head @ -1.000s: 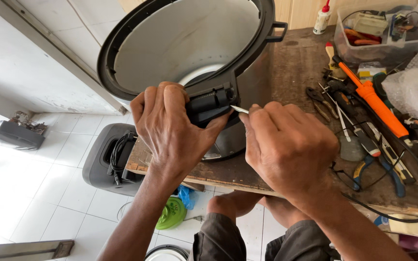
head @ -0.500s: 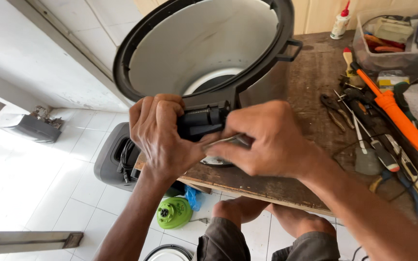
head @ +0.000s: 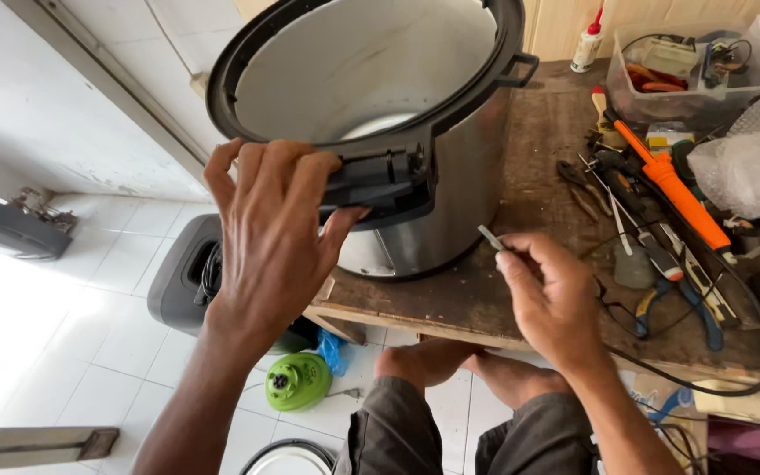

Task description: The person uses a power drill to remove screws from the lid of a rice cooker. They then use a screwdriver to pry off a plastic cover, revealing the internal hinge mechanism. The person removes the hinge assembly, inspects it, and reattaches it to the cooker.

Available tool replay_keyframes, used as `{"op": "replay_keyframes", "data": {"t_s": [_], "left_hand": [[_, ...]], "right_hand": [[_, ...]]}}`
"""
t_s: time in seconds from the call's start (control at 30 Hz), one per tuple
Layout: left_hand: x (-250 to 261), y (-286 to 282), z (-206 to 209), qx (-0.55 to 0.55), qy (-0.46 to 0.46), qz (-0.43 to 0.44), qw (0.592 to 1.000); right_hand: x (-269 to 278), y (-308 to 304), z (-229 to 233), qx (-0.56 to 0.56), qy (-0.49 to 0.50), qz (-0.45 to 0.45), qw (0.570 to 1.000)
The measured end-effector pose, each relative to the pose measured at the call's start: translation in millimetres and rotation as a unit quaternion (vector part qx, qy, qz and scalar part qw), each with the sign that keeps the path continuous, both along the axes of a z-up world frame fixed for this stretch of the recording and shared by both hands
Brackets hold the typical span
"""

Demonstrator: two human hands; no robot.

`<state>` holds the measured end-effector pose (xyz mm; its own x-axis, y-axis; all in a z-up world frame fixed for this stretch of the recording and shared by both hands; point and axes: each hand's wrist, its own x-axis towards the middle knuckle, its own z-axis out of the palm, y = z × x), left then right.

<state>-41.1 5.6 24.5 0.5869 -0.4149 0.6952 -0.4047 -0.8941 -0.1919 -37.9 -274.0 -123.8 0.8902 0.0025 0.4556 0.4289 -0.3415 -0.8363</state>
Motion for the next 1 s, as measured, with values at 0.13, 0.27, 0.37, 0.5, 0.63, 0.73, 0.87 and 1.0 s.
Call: {"op": "replay_keyframes", "data": {"t_s": [0.13,0.27,0.37,0.5,0.63,0.73,0.87,1.0], "left_hand": [[-10.5,2.7,-3.5,-0.016,-0.018,-0.021,0.999],[-16.1,38.9,-31.2,-0.108,-0.039,-0.071,0.991],[-34.7,56.9,-38.2,-0.31,-0.034,-0.073,0.947],[-4.7,85.2,-83.2,-0.463,0.066,-0.132,0.874],[-0.7,88.3,-93.9,-0.494,0.15,-0.206,0.831],[4.1,98.7,-96.3,-0.45,0.153,-0.203,0.856],[27.1,100.7,-110.6,-0.415,0.094,-0.194,0.884],[23.8,77.5,-118.7,-0.482,0.071,-0.245,0.838]], "right_hand": [[-13.6,16.3,-2.9,-0.008,-0.006,0.028,1.0],[-22.7,26.1,-1.8,-0.04,-0.025,0.0,0.999],[-31.6,27.5,-3.3,-0.07,-0.01,-0.009,0.997],[-35.4,45.0,-1.2,-0.002,-0.003,0.012,1.0],[-43.1,62.7,6.7,0.003,-0.014,0.032,0.999],[-49.6,71.6,9.1,0.009,0.029,0.028,0.999],[-57.4,79.6,12.7,-0.033,0.067,-0.018,0.997],[-56.4,74.0,9.7,-0.043,0.05,-0.03,0.997]]}}
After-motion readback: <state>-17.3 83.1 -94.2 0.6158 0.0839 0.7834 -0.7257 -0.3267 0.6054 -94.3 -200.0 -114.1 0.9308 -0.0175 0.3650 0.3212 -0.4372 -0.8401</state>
